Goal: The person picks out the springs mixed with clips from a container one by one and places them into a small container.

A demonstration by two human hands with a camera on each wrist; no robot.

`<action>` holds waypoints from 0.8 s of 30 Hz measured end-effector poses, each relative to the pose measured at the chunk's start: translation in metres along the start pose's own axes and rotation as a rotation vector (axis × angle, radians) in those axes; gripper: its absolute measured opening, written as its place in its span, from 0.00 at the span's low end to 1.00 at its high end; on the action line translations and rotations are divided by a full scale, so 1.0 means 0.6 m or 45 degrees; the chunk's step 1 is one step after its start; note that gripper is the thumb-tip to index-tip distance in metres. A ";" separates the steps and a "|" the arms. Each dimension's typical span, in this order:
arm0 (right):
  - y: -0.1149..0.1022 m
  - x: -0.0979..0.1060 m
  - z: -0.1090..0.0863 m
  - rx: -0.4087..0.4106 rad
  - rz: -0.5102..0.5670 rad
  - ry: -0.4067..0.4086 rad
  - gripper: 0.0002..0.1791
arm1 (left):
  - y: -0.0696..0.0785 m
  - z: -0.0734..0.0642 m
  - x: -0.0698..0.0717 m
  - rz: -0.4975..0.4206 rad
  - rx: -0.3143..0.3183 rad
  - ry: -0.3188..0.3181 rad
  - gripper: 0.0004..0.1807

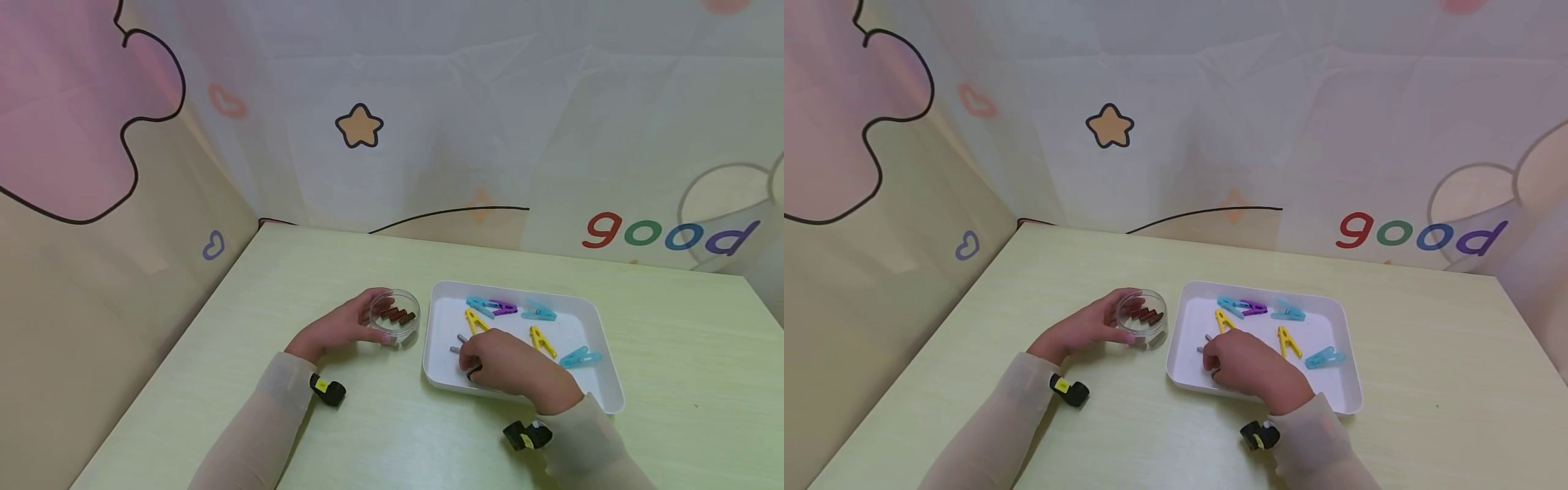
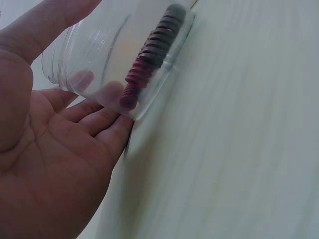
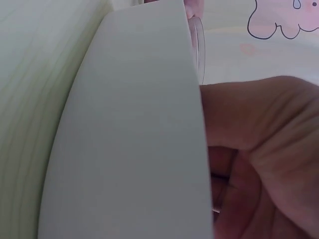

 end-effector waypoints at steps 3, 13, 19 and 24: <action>0.001 -0.001 0.001 -0.006 0.001 0.002 0.07 | 0.001 0.000 0.000 0.001 -0.002 0.001 0.45; 0.005 -0.005 0.006 -0.013 -0.064 0.030 0.09 | 0.002 0.000 -0.001 0.002 -0.001 -0.008 0.45; -0.004 -0.002 0.004 0.037 -0.102 0.065 0.09 | 0.005 -0.001 -0.004 -0.030 0.021 -0.028 0.46; -0.006 -0.002 0.003 0.034 -0.102 0.059 0.10 | 0.026 -0.011 -0.006 -0.035 0.025 -0.044 0.45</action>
Point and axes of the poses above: each hand's wrist, its own z-axis towards the middle knuckle, its own x-axis out of the back of the hand, y = z × x, the point moved 9 cm from there along z, towards the middle knuckle, and after that the axes turned 1 degree about -y, right-handed, at the moved point
